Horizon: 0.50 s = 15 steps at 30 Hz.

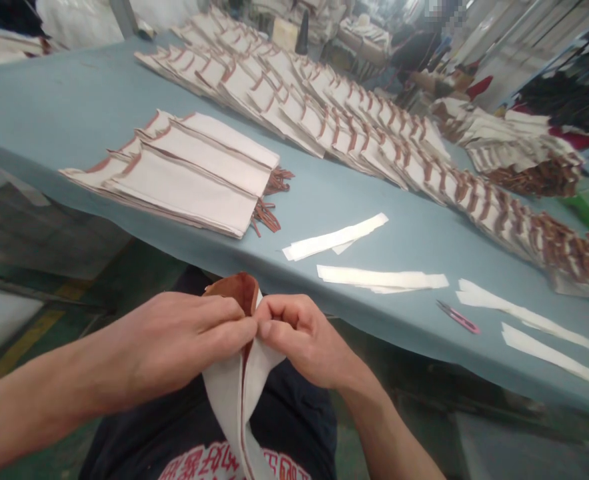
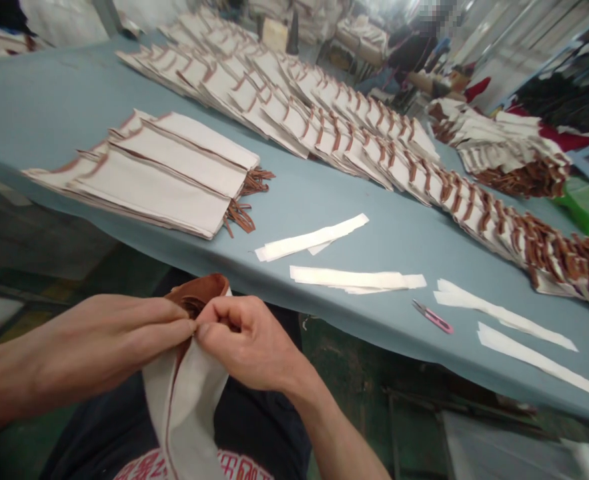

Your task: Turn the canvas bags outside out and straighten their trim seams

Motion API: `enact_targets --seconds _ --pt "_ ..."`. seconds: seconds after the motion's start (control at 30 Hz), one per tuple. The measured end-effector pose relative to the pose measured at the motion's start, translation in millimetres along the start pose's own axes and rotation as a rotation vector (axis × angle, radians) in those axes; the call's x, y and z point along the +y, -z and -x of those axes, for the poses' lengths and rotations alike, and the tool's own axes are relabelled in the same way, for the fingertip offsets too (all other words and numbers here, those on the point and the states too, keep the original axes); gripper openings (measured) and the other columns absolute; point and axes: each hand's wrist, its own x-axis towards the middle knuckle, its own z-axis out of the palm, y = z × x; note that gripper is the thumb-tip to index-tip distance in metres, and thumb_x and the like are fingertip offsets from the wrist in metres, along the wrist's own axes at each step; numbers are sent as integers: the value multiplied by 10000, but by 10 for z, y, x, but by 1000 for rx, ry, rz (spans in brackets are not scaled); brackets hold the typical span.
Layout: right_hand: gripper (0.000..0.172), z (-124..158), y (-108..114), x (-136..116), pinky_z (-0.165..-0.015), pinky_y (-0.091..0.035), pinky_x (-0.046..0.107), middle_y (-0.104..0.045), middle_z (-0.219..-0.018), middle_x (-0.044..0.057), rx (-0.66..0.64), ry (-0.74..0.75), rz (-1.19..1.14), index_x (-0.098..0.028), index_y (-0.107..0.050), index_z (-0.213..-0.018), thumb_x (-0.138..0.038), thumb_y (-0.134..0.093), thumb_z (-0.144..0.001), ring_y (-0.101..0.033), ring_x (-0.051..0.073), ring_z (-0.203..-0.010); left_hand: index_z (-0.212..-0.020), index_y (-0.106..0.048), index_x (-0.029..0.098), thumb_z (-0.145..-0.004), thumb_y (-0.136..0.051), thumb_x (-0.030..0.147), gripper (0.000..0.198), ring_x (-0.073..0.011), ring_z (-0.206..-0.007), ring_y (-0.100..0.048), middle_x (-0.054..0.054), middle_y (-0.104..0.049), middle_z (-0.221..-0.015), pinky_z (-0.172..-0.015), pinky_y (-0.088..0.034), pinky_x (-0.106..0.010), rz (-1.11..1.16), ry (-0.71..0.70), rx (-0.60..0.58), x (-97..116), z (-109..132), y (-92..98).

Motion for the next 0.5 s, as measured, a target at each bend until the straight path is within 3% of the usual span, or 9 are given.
enact_targets --seconds 0.17,0.3,0.4,0.5 --pt "200 64 16 -54 -534 -295 245 -483 -632 -73 23 128 225 -232 -591 -749 -309 -632 -929 -375 105 -573 -1014 -645 237 -1284 -465 303 331 -165 -649 -658 21 -702 -784 -588 -388 -321 34 -7 68 -53 -31 -45" --pt "136 127 10 -81 -576 -386 231 -608 -661 -58 95 410 481 -217 -649 -769 -163 -601 -885 -493 99 -576 -1013 -597 254 -1284 -493 501 382 -151 -596 -595 49 -681 -765 -570 -344 -339 114 -29 170 -88 5 -48" --pt "169 175 -11 -82 -619 -435 237 -696 -678 -38 150 611 691 -211 -682 -791 -122 -585 -896 -581 106 -596 -952 -549 257 -1304 -380 533 478 -127 -585 -562 63 -652 -761 -576 -368 -309 272 -15 94 -84 14 -7" --pt "190 217 -30 -51 -600 -432 251 -706 -650 -38 172 677 798 -217 -689 -801 -125 -575 -924 -554 109 -553 -854 -502 249 -1324 -298 429 543 -121 -571 -518 66 -592 -715 -575 -364 -304 275 -1 53 -57 7 5"
